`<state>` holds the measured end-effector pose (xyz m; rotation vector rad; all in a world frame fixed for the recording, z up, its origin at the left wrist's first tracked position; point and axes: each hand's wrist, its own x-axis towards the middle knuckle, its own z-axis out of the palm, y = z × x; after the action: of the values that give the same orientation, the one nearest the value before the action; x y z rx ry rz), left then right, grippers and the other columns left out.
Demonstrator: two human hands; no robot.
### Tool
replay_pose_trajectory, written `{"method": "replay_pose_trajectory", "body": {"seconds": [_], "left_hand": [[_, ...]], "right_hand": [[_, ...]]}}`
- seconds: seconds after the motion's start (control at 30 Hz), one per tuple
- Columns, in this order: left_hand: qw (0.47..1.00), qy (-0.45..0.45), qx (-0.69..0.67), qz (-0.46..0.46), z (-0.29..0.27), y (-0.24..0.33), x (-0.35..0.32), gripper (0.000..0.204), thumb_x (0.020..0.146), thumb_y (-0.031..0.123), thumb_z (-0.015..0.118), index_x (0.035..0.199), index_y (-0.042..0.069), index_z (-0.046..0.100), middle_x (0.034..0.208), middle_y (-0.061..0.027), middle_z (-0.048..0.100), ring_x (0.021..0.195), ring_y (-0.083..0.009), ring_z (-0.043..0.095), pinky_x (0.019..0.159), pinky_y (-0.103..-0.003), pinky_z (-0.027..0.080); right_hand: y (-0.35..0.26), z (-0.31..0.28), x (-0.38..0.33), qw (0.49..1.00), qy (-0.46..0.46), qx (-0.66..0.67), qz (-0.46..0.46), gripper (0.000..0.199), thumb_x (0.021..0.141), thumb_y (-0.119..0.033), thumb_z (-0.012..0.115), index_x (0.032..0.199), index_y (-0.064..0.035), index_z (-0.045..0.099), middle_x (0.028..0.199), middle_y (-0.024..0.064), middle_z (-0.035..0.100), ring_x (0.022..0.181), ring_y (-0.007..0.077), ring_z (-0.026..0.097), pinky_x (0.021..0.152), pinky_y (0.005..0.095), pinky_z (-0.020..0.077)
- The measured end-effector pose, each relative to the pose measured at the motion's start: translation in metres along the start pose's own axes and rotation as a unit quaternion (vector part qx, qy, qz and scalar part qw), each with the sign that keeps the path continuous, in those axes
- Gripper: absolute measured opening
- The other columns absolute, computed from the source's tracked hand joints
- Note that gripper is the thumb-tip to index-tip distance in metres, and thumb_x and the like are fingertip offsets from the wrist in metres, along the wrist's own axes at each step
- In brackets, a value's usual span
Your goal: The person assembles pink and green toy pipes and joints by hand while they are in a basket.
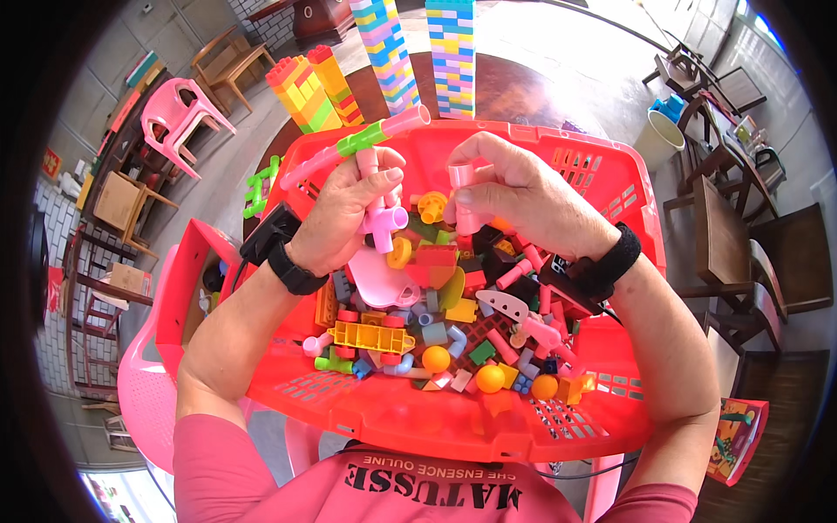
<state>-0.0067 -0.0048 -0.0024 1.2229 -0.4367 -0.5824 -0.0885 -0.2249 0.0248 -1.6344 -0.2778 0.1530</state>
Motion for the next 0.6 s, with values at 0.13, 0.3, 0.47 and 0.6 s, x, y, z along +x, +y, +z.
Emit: {"method": "replay_pose_trajectory", "body": {"seconds": [0.13,0.3,0.47,0.6], "left_hand": [[1.0,-0.002,0.016,0.025,-0.004,-0.003,0.003,0.01,0.093,0.012,0.06,0.089,0.008,0.052,0.098,-0.0007,0.052,0.075,-0.0071,0.053,0.065,-0.024,0.049],[0.999,0.001,0.021,0.031,-0.007,-0.01,0.006,0.008,0.094,0.014,0.059,0.093,0.008,0.054,0.097,-0.0002,0.053,0.074,-0.007,0.054,0.063,-0.024,0.05],[0.998,0.0,0.029,0.057,-0.005,-0.011,0.003,0.009,0.094,0.016,0.059,0.095,0.008,0.055,0.094,-0.0003,0.053,0.072,-0.0071,0.053,0.062,-0.023,0.049],[0.996,0.013,0.039,0.082,-0.003,-0.011,0.003,0.012,0.094,0.017,0.061,0.097,0.007,0.054,0.094,-0.0007,0.053,0.072,-0.0077,0.053,0.063,-0.024,0.048]], "right_hand": [[0.003,-0.001,0.002,1.0,-0.021,-0.014,-0.013,0.016,0.088,-0.001,0.057,0.103,-0.002,0.05,0.081,0.002,0.06,0.078,0.0077,0.061,0.069,0.0233,0.0489],[0.0,0.009,0.004,0.998,-0.011,-0.033,-0.046,0.017,0.086,-0.003,0.062,0.099,-0.0028,0.05,0.08,0.0009,0.059,0.074,0.0057,0.059,0.064,0.022,0.0478],[-0.006,0.017,-0.002,0.995,0.072,0.044,-0.047,0.017,0.084,-0.002,0.062,0.093,-0.0028,0.047,0.084,0.0042,0.059,0.076,0.0089,0.062,0.066,0.0208,0.0513],[-0.001,0.024,0.001,0.994,0.077,0.065,-0.031,0.02,0.082,0.002,0.064,0.092,-0.0021,0.047,0.088,0.0034,0.058,0.083,0.0081,0.062,0.069,0.0224,0.0532]]}}
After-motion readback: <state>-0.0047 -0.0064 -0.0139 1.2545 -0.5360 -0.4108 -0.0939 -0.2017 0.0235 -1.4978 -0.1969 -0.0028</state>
